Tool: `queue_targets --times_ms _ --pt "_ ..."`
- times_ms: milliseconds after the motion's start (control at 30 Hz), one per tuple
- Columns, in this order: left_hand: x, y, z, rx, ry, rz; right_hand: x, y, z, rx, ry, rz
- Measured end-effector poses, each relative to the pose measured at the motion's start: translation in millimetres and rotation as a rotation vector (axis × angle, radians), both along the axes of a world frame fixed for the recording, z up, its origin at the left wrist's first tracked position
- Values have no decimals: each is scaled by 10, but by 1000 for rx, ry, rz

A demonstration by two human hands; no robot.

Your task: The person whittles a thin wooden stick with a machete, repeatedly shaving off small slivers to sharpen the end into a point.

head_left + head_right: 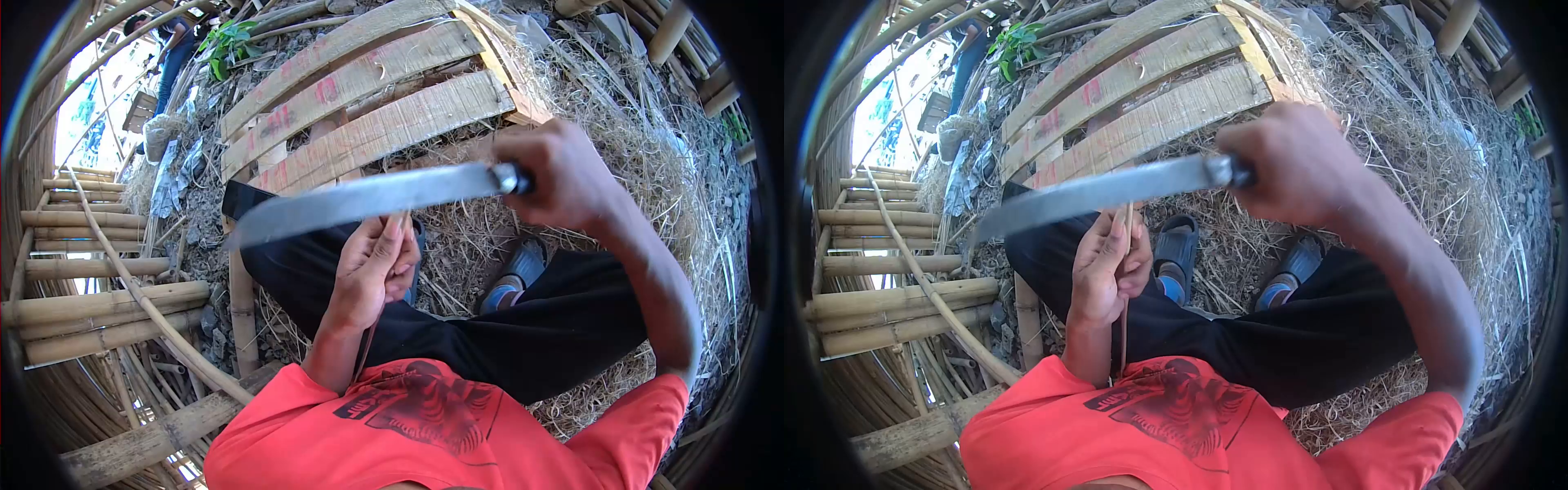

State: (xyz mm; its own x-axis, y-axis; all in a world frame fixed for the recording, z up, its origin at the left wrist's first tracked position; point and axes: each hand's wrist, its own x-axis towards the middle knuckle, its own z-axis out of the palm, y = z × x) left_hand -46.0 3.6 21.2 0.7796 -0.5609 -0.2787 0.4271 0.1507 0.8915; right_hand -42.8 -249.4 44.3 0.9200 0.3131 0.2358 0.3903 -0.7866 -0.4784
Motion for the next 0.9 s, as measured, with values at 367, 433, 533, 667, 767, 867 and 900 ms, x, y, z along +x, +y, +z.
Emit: queue_targets --times_ms 367,433,533,667,767,867,900 --pt "-108 9 -46 102 -132 20 131 -18 -236 -221 51 -66" --pt "0 47 -7 63 -63 73 193 -192 -152 -332 121 -206" --pt "-182 261 125 -171 -102 -25 362 -1102 -431 -245 -6 -675" --pt "84 233 1 -121 6 -13 99 -643 -148 -23 -89 -631" --pt "112 141 6 -144 3 -99 104 -476 -72 70 -21 -487" --pt "105 163 -29 -182 80 -163 37 -203 -58 68 36 -228" --pt "85 170 -53 -186 90 -167 24 -123 -108 9 -53 -112"
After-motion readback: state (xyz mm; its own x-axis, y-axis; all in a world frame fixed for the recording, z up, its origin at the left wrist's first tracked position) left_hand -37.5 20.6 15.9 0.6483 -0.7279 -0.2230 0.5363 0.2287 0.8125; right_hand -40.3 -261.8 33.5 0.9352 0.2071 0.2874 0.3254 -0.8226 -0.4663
